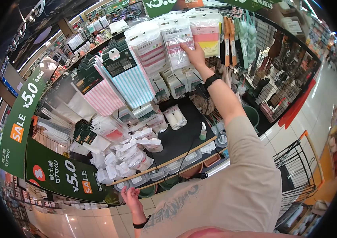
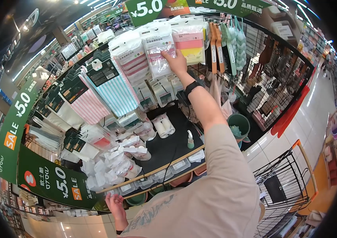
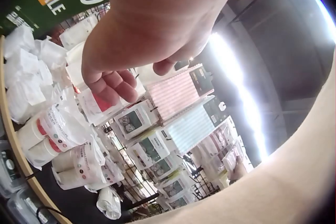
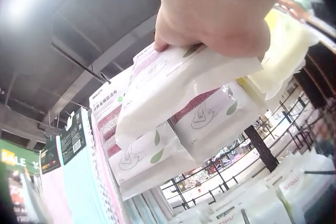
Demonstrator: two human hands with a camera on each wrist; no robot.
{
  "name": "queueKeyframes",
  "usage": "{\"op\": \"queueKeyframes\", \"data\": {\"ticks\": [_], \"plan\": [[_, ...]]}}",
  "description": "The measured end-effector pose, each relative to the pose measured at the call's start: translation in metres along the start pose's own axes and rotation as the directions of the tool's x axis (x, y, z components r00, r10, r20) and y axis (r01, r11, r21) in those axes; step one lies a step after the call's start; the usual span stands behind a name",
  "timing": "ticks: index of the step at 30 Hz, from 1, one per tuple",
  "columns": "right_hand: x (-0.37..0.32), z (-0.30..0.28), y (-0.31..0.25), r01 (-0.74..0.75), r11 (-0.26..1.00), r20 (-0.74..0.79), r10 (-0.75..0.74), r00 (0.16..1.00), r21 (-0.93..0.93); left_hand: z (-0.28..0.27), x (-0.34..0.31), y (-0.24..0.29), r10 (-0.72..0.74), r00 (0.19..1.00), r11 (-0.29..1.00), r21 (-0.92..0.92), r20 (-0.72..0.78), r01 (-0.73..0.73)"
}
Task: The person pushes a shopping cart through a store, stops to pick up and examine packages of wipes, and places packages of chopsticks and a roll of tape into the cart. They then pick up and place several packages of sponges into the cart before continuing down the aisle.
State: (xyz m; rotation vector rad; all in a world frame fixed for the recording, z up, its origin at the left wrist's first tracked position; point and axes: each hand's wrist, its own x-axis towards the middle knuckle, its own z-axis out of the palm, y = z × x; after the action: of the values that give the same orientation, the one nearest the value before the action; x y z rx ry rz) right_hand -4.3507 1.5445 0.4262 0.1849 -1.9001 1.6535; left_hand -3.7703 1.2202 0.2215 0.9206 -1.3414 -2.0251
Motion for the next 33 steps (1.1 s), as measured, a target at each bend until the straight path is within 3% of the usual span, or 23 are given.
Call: {"op": "queueKeyframes", "data": {"ticks": [2,5,11,14,17,19,21,23,25,27,29,33], "plan": [[0.003,0.002,-0.001,-0.01,0.999,0.024,0.011,1.0,-0.039,-0.002,0.0,0.0,-0.003,1.0,1.0,0.016,-0.011,0.003],[0.007,0.004,-0.012,-0.027,0.955,0.022,0.036,0.999,-0.296,-0.006,0.005,-0.002,-0.009,1.0,1.0,0.028,-0.005,0.009],[-0.001,0.021,-0.02,-0.265,0.751,-0.057,0.291,0.955,-0.605,-0.002,0.009,0.004,-0.032,0.998,0.999,0.017,0.06,0.031],[-0.027,0.017,-0.011,-0.051,0.686,-0.048,0.024,0.999,-0.725,-0.007,0.015,0.01,-0.037,0.993,0.997,0.07,0.112,0.029],[-0.07,-0.002,-0.018,-0.094,0.677,0.016,0.154,0.988,-0.73,-0.013,0.032,0.017,-0.076,0.983,0.995,0.07,0.169,0.065],[-0.118,-0.028,-0.026,-0.052,0.769,0.097,0.146,0.985,-0.637,-0.018,0.043,0.018,-0.119,0.978,0.99,0.102,0.173,0.102],[-0.174,-0.056,-0.022,-0.13,0.832,0.103,0.218,0.97,-0.539,-0.021,0.059,0.018,-0.163,0.965,0.981,0.14,0.206,0.136],[-0.237,-0.083,-0.032,-0.303,0.859,0.01,0.337,0.941,-0.413,-0.029,0.074,0.015,-0.235,0.939,0.961,0.203,0.252,0.186],[-0.289,-0.093,-0.004,-0.468,0.862,-0.001,0.477,0.879,-0.194,-0.036,0.083,0.019,-0.293,0.912,0.938,0.271,0.286,0.217],[-0.344,-0.1,-0.002,-0.745,0.615,0.156,0.735,0.66,0.258,-0.046,0.096,0.023,-0.36,0.863,0.908,0.347,0.354,0.236],[-0.392,-0.112,-0.015,-0.819,0.52,0.194,0.801,0.566,0.242,-0.05,0.111,0.031,-0.409,0.812,0.877,0.426,0.416,0.224],[-0.46,-0.142,-0.049,-0.759,0.548,0.035,0.803,0.595,0.352,-0.058,0.167,0.033,-0.401,0.784,0.851,0.509,0.474,0.127]]}}
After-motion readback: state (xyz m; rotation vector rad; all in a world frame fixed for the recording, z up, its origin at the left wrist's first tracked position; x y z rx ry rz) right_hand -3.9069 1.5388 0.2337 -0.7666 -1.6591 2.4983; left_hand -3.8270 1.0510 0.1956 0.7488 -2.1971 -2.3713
